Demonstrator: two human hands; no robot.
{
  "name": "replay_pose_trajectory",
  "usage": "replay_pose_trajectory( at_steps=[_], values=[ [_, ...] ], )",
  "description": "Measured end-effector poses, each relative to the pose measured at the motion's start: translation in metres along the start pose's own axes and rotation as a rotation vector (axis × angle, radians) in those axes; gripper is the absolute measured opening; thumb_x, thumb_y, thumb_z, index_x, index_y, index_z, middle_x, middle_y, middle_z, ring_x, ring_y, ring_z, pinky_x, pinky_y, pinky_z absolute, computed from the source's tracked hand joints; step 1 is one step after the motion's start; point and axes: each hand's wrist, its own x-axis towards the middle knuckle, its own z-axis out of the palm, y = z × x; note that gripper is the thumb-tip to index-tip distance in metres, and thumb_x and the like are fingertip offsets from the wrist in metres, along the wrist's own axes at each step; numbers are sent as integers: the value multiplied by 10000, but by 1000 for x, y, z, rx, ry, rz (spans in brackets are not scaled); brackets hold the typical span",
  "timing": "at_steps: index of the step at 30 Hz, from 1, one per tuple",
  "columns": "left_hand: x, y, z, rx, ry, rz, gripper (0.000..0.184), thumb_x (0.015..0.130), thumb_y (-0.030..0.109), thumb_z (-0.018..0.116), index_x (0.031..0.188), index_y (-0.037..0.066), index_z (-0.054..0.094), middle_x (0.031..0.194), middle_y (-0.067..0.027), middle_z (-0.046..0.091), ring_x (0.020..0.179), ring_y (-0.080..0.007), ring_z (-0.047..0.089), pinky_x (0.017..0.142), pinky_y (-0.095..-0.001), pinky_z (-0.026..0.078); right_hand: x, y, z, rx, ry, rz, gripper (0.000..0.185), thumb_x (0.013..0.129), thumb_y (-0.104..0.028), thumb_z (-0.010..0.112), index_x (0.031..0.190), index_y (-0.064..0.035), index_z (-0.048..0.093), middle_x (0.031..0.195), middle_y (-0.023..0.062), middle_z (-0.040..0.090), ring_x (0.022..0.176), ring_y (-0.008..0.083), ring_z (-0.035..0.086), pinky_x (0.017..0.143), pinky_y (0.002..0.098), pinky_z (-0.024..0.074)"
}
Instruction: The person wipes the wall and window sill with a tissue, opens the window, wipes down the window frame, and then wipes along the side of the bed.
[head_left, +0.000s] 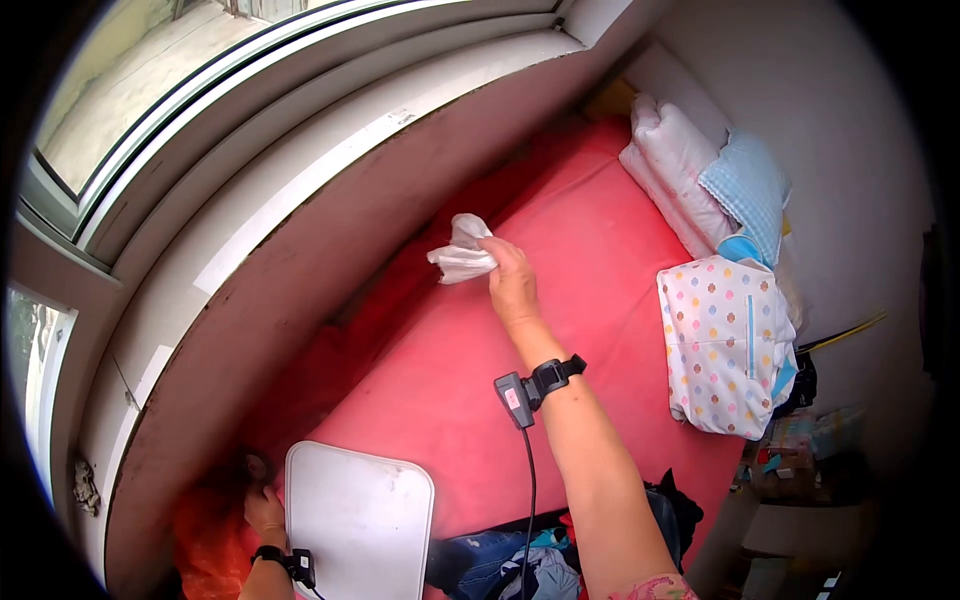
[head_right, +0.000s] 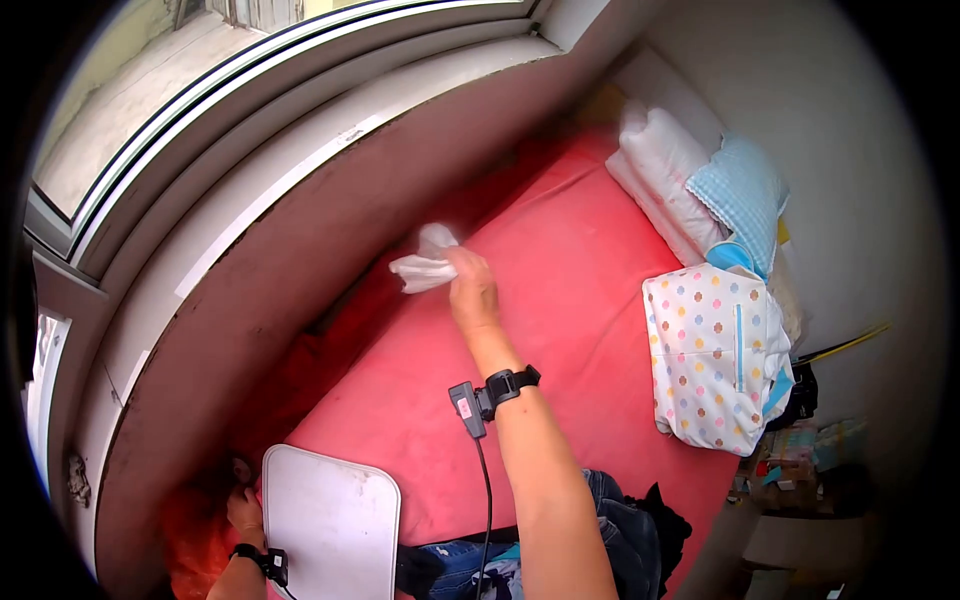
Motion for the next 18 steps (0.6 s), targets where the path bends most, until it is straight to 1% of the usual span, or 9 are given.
replay_pose_trajectory(
  at_steps=[4,7,8,10,11,12,13,16,18],
  values=[
    [-1,-2,7,-49,34,11,340,790,281,453,943,35,631,935,-222,620,865,-412,588,751,-491,472,-19,50,34,-162,-41,155,297,773,55,431,988,-16,623,1014,193,620,921,371,556,810,426,455],
    [-3,11,-6,2,-41,-31,341,791,280,449,930,30,636,925,-221,622,862,-413,587,749,-496,470,-58,-6,67,-10,4,105,257,782,35,423,960,6,605,967,192,616,881,369,536,787,419,433],
    [-7,11,-6,-5,-51,-29,341,791,280,449,930,30,636,925,-221,622,862,-413,587,749,-496,470,-76,-45,72,214,-173,190,293,708,82,458,965,23,583,934,200,602,898,376,512,797,424,431],
    [-3,6,1,-73,41,15,348,794,283,446,930,28,639,922,-222,622,858,-413,587,745,-498,469,-122,-110,93,346,-397,-55,239,738,46,464,937,14,593,905,161,614,901,366,529,799,393,429],
    [0,-4,7,-35,42,17,350,794,286,448,939,32,641,930,-216,624,861,-411,587,742,-497,470,-124,-148,85,890,-715,262,217,750,32,488,930,0,604,908,143,633,903,352,549,808,377,432],
    [2,-9,11,-14,49,22,348,802,287,449,953,39,641,945,-206,626,869,-407,587,742,-494,470,-146,-151,107,831,-682,-4,218,763,20,496,943,-13,615,920,134,648,921,337,565,797,369,444],
    [3,-12,12,-18,46,30,347,807,287,448,957,39,640,950,-203,626,872,-406,587,744,-493,469,-133,-163,88,798,-709,18,275,740,50,485,967,-28,618,972,144,642,981,333,563,807,389,454],
    [5,-8,4,-9,-5,29,356,824,280,435,1004,47,635,993,-198,623,908,-393,585,771,-479,467,-93,-129,46,657,-271,63,383,682,150,435,980,-17,610,1071,167,608,1046,340,551,900,393,439],
    [9,-16,8,-35,-8,48,377,829,277,422,1050,52,627,1037,-190,617,951,-382,577,804,-465,461,-65,-74,5,429,-56,117,391,712,149,440,1023,-22,604,1124,163,594,1070,322,554,903,357,448]
  ],
)
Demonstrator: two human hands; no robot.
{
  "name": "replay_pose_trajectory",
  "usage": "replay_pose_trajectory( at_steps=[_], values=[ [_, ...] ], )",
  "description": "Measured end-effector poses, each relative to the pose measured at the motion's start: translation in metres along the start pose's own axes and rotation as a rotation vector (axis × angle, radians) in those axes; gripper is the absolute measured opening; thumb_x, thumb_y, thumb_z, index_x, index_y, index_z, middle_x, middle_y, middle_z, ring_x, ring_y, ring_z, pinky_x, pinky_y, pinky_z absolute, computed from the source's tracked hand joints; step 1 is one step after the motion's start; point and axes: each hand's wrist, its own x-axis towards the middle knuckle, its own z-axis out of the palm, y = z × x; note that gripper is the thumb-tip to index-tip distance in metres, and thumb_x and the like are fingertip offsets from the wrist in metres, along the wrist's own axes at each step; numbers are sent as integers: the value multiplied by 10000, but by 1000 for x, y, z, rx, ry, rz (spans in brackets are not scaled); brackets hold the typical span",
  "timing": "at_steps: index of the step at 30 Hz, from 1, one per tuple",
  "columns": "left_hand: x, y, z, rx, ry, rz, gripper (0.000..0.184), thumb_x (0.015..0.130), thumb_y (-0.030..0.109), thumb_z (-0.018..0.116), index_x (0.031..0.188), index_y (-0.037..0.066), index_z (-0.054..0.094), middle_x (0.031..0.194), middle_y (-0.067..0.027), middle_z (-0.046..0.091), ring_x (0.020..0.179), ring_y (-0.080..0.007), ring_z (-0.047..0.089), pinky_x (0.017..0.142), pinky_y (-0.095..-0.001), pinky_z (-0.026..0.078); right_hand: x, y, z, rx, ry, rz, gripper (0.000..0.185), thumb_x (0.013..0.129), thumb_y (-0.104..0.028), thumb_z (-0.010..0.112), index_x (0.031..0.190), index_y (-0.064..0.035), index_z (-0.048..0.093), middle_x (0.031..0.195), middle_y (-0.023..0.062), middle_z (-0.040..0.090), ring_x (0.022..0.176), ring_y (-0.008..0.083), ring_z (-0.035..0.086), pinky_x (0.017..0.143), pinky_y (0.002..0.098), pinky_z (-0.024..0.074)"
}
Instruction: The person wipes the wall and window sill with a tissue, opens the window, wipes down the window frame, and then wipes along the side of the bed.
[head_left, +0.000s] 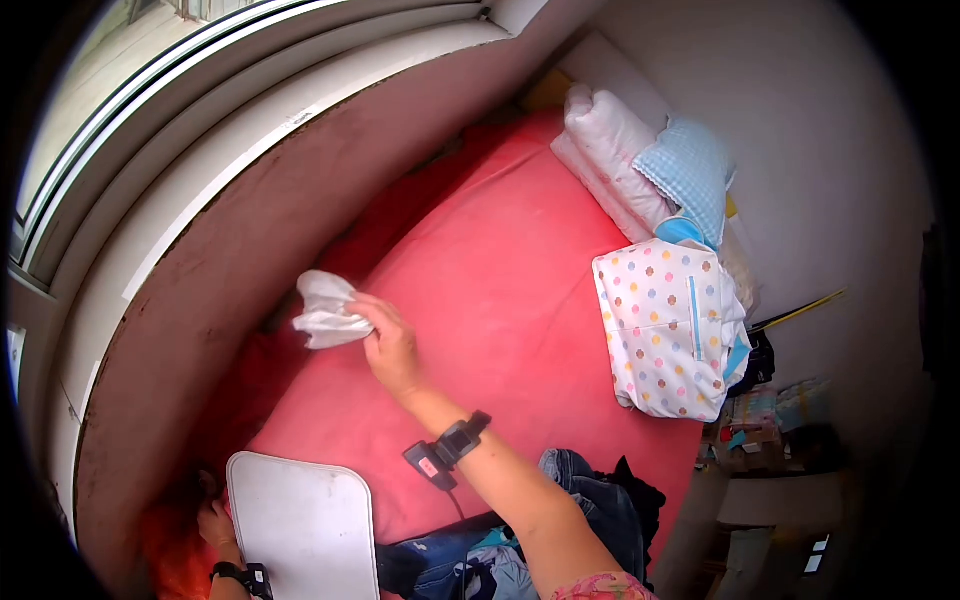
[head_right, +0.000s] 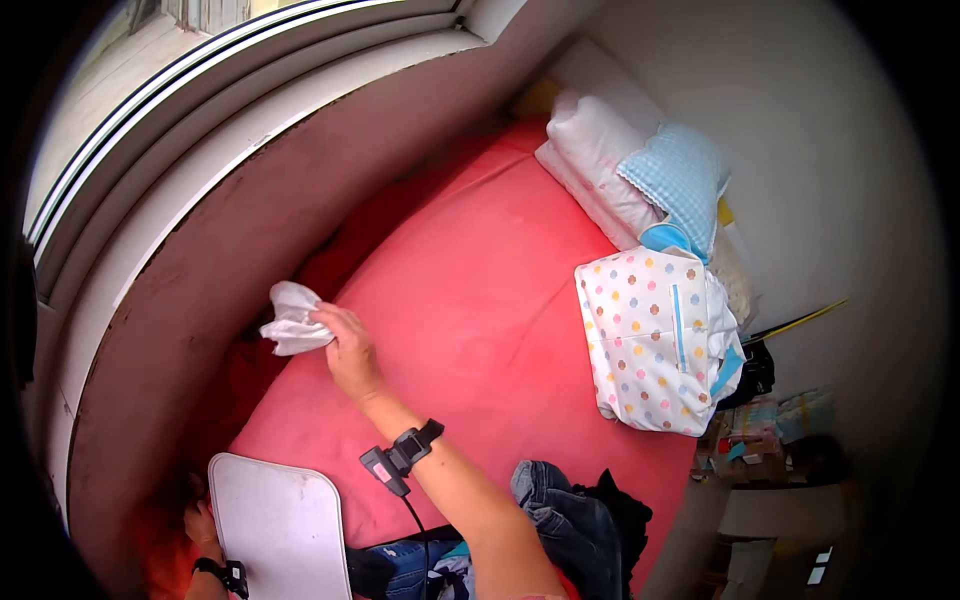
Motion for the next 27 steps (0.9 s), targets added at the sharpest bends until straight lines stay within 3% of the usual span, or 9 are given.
replay_pose_trajectory(
  at_steps=[6,8,10,11,12,14,18,23,27],
  values=[
    [10,-20,10,-2,34,22,403,838,337,388,964,59,651,955,-197,627,885,-399,586,743,-484,460,17,119,-208,-514,674,112,371,751,109,420,1065,1,587,1114,192,599,1069,315,566,925,359,441],
    [12,-20,4,49,-65,-10,408,842,306,393,1024,29,631,1020,-201,620,940,-391,576,793,-471,456,-3,167,-273,-784,819,266,337,781,7,451,1087,27,592,1015,204,637,953,340,599,855,348,456],
    [11,-22,7,42,-44,-14,408,844,306,394,1020,23,629,1018,-211,616,940,-393,575,792,-470,456,-26,184,-314,-706,740,652,357,781,26,456,1112,41,588,1013,183,649,924,289,621,833,324,471],
    [11,-23,9,38,-43,-9,406,844,305,396,1020,22,628,1017,-212,616,939,-393,575,791,-469,456,-43,219,-322,-593,891,609,332,806,13,466,1109,32,601,973,137,664,896,227,630,795,309,485],
    [11,-27,8,42,-44,-5,405,844,304,398,1020,21,627,1016,-212,616,938,-393,575,790,-468,457,-47,228,-322,-210,982,816,312,834,1,469,1111,11,612,935,98,665,830,183,632,723,307,493],
    [11,-29,7,19,-22,7,401,844,306,401,1014,23,628,1010,-208,619,930,-393,577,786,-467,458,-50,229,-296,-354,886,925,274,851,-11,474,1079,4,624,908,69,661,756,159,626,653,314,486],
    [11,-34,7,14,0,67,411,846,338,385,969,27,624,946,-218,620,873,-419,574,739,-481,450,-22,197,-202,-512,513,515,203,833,-4,455,981,-9,593,846,169,647,785,308,615,694,373,453],
    [6,-15,-3,2,-25,21,404,848,327,392,985,27,626,964,-214,620,898,-405,576,760,-473,452,-51,56,-46,326,-431,513,335,829,62,422,1105,-18,595,1071,128,641,989,163,587,862,267,438],
    [8,-20,-2,32,-27,5,391,848,306,402,1006,21,619,989,-214,616,924,-399,572,778,-468,452,-16,-1,-74,388,-248,225,419,790,138,359,1096,-17,599,1179,146,596,1105,203,562,933,283,426]
  ],
)
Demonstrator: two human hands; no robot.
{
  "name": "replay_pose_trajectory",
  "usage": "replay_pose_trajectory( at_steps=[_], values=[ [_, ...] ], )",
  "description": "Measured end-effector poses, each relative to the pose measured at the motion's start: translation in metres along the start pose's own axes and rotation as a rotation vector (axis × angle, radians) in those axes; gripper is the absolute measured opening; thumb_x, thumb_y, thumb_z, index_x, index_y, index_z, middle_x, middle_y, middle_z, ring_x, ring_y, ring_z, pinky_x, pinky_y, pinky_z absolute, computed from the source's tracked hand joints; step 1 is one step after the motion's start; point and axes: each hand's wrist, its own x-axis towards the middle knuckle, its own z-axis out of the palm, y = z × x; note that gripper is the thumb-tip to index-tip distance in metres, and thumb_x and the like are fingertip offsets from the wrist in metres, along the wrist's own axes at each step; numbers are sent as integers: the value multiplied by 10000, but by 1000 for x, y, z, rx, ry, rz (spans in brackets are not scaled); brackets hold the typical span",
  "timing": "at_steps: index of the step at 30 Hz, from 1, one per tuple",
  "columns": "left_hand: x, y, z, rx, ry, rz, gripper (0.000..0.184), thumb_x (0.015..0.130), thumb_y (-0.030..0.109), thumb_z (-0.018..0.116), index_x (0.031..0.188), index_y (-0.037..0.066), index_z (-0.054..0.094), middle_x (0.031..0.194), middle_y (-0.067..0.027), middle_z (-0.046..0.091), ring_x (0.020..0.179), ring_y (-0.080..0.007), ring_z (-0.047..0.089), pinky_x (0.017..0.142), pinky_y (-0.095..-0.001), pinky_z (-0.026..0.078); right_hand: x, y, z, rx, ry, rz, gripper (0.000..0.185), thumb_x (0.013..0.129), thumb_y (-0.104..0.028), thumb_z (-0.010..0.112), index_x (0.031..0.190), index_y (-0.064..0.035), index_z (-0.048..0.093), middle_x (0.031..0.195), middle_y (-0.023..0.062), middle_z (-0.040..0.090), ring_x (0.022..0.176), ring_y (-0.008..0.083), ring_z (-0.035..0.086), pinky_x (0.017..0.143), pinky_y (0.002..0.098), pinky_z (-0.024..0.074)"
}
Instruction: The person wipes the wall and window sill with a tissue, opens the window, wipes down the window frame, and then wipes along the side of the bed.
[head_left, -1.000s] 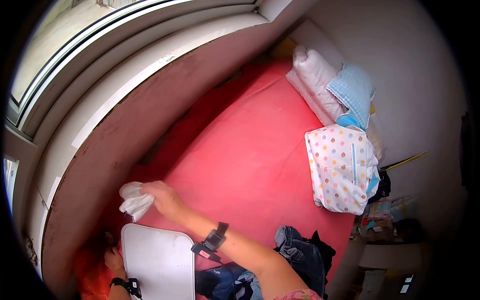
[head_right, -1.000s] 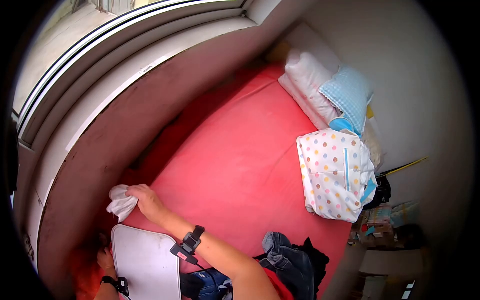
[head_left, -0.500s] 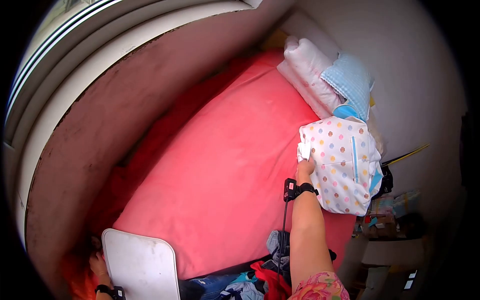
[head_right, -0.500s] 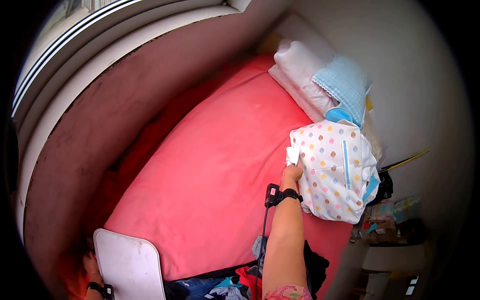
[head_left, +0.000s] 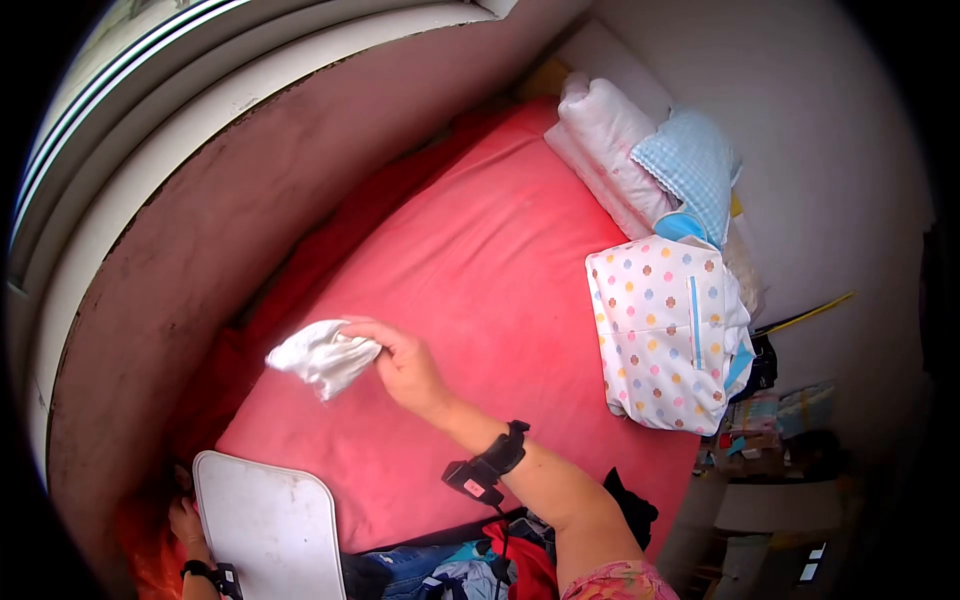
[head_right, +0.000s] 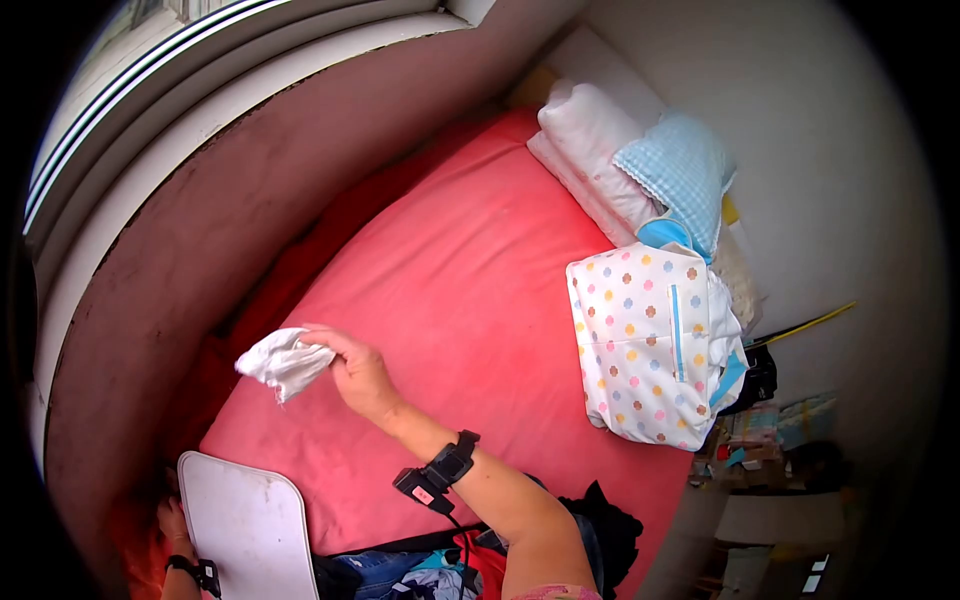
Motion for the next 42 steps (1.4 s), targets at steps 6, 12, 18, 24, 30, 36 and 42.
replay_pose_trajectory(
  at_steps=[6,12,18,24,30,36,42],
  values=[
    [-3,0,4,-51,35,33,383,845,289,416,1027,18,614,1023,-214,611,940,-400,572,807,-454,455,-9,102,-230,-823,1094,247,362,803,49,423,1122,5,589,1064,162,640,965,249,614,839,332,467],
    [-7,9,1,-19,25,-26,364,839,264,429,1046,34,619,1037,-201,616,953,-391,574,822,-448,456,12,173,-240,-376,1238,375,287,868,-125,422,1028,-26,639,906,106,659,810,220,613,714,293,467],
    [-8,6,8,-50,94,32,371,832,274,432,1049,42,624,1026,-201,620,945,-395,576,816,-456,459,81,117,-38,-548,470,-56,317,796,59,412,1064,40,581,1036,210,622,1017,348,573,867,347,438],
    [-17,36,-15,-18,55,14,387,823,301,429,1021,39,635,985,-210,624,902,-400,591,772,-477,473,-5,61,178,150,-459,174,288,788,67,461,1037,34,600,1179,219,563,1177,345,491,984,370,394],
    [-23,54,-26,-42,76,-10,368,797,297,440,950,37,650,932,-215,630,859,-406,597,759,-487,472,-31,6,90,-268,236,-121,393,758,121,404,1063,-17,612,1193,194,568,1153,309,511,973,349,394],
    [-25,61,-28,-46,53,-42,344,789,263,444,958,38,641,923,-220,625,847,-411,594,744,-492,475,-124,86,-155,-727,1344,465,361,828,34,389,1125,22,592,1178,214,577,978,317,614,838,364,491],
    [-22,50,-18,-4,13,-15,372,785,241,452,1083,76,601,969,-209,621,848,-402,597,739,-487,485,-81,108,-101,-763,1215,488,346,815,42,404,1109,41,586,1005,216,632,935,306,624,818,353,470]
  ],
)
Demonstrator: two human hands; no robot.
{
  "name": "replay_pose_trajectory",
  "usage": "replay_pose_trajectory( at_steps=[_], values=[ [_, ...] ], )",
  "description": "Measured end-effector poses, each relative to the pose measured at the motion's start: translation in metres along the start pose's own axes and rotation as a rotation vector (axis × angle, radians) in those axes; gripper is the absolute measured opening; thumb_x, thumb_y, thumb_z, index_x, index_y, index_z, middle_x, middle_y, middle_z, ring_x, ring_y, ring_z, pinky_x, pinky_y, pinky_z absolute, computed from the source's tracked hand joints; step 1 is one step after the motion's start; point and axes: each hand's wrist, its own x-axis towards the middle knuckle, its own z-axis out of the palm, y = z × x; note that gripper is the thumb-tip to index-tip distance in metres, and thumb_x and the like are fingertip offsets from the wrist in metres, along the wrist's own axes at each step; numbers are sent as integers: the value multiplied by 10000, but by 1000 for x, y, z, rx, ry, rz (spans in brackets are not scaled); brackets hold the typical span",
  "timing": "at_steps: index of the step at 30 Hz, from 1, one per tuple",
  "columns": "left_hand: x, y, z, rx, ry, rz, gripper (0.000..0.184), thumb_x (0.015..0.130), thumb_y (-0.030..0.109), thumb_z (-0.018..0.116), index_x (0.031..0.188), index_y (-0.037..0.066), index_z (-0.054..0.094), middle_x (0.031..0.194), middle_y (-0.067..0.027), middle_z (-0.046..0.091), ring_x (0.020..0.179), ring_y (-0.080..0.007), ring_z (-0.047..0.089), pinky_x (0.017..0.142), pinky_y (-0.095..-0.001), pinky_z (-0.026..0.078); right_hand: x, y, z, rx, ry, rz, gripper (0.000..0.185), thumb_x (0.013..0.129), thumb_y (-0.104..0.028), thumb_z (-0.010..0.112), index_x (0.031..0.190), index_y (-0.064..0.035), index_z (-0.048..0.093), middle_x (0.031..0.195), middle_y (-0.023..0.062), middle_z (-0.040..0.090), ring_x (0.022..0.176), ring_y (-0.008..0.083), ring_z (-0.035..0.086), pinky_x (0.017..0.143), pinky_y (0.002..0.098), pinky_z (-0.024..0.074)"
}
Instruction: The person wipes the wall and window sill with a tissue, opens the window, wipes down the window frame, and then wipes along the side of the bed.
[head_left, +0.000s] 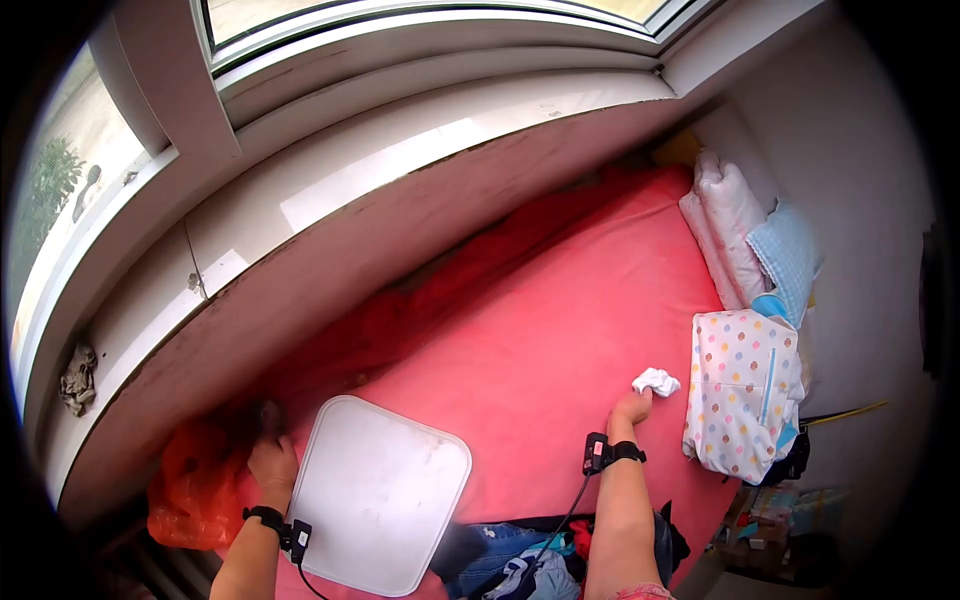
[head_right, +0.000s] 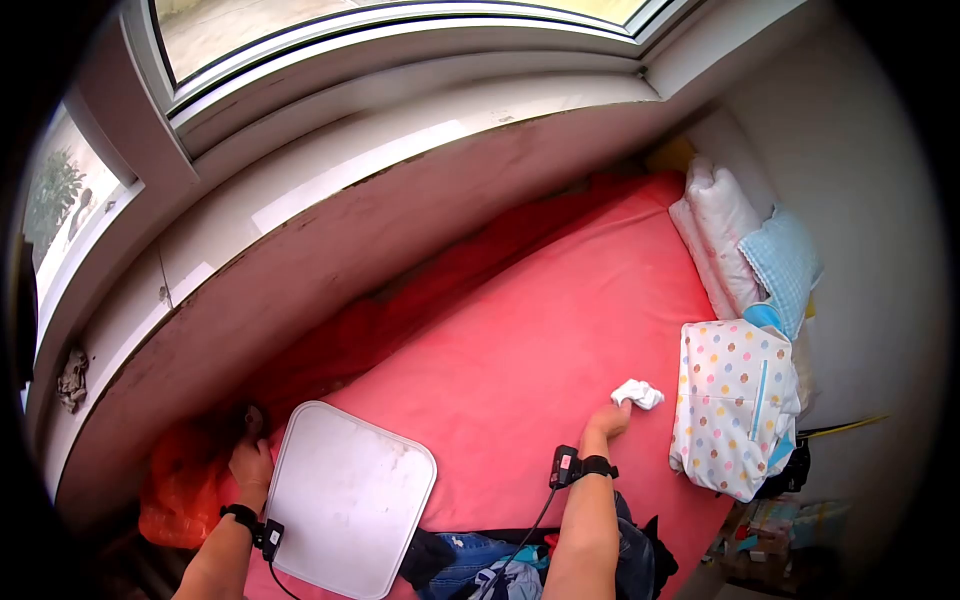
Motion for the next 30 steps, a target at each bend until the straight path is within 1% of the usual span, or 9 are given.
replay_pose_trajectory(
  at_steps=[2,6,12,14,17,19,22,27,30],
  values=[
    [1,1,-1,15,-16,-4,376,786,241,450,1092,80,598,974,-209,620,848,-401,597,739,-487,485,-54,-44,24,10,-148,-215,341,810,44,410,1104,48,584,948,217,650,921,302,628,811,349,463],
    [-3,12,-9,-52,13,-22,348,788,247,451,1025,53,617,970,-217,617,852,-400,598,744,-491,483,-192,-100,34,285,-723,-629,404,782,90,414,1160,34,544,1214,220,534,1140,345,507,989,367,388],
    [-5,15,-16,-70,6,-51,312,776,258,483,924,25,629,962,-229,615,850,-406,601,759,-489,484,-268,-142,-28,369,-1263,-768,428,767,88,451,1157,-32,578,1280,204,498,1192,316,483,999,345,385],
    [-7,17,-19,-91,-10,-70,314,774,265,490,919,26,631,950,-229,617,848,-406,601,762,-485,485,-235,-146,-44,415,-1483,-544,399,775,45,492,1158,-25,581,1303,179,493,1220,284,468,1012,347,367],
    [-4,17,-18,-90,-26,-94,316,769,279,498,890,23,637,917,-228,623,843,-405,602,766,-478,487,-186,-121,-57,371,-1103,-443,364,820,-55,541,1181,-20,566,1333,166,470,1258,303,421,1049,371,312],
    [-4,14,-14,-112,9,-45,322,768,281,499,897,19,636,916,-228,623,834,-408,603,758,-482,488,-150,-72,-38,-108,-565,-661,449,866,-195,541,1291,-63,478,1407,176,368,1324,333,307,1081,407,244],
    [-3,16,-15,-92,6,-70,315,772,283,495,919,46,642,911,-212,629,847,-390,604,763,-473,482,-141,-32,-23,-619,-313,-501,551,894,-334,495,1385,-123,359,1469,172,245,1366,346,188,1099,449,174],
    [-9,23,-30,-129,-16,-73,304,775,298,495,890,72,663,910,-180,644,867,-368,606,795,-460,465,-144,-18,-16,-592,-250,-535,583,900,-374,464,1419,-168,297,1491,152,191,1373,346,159,1101,470,153],
    [-2,7,-32,-209,-108,-12,376,800,316,486,1080,81,575,1021,-195,616,956,-365,582,832,-441,450,-142,-15,-12,-559,-228,-539,575,894,-364,477,1410,-167,317,1485,151,210,1368,342,176,1102,460,158]
  ],
)
